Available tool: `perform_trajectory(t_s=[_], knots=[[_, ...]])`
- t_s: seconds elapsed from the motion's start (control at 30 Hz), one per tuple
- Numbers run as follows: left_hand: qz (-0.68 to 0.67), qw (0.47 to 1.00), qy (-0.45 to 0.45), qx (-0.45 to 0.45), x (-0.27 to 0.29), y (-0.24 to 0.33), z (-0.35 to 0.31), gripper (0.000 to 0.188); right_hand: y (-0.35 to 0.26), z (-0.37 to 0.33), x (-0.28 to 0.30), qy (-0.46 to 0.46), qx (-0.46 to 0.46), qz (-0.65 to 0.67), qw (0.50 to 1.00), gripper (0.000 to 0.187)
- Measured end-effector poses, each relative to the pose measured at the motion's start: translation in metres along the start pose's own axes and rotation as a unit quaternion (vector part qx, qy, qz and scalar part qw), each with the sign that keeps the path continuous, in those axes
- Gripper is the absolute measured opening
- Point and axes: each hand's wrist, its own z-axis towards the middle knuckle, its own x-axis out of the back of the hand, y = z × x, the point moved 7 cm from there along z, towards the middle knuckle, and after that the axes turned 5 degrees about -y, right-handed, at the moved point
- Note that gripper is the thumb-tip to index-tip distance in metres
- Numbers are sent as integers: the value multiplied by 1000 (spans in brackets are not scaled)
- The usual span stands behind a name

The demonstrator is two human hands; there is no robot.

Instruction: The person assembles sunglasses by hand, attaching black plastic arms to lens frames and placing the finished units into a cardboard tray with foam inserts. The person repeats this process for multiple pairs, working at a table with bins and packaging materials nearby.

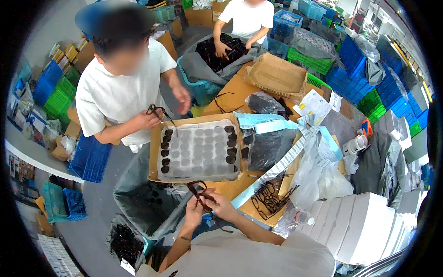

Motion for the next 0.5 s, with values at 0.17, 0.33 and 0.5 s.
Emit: perform_trajectory(t_s=[0.17, 0.33, 0.5], knots=[[108, 992, 63, -22, -5, -19, -15, 21, 32, -5, 0, 85, 14, -57, 995, 21], [10, 991, 130, 12, 11, -45, -20, 25, 63, -2, -16, 44, 56, 34, 997, 50], [-247, 944, 216, -26, 40, -9, -9, 29, 44, 5, 19, 74, -88, 267, 957, 43]])
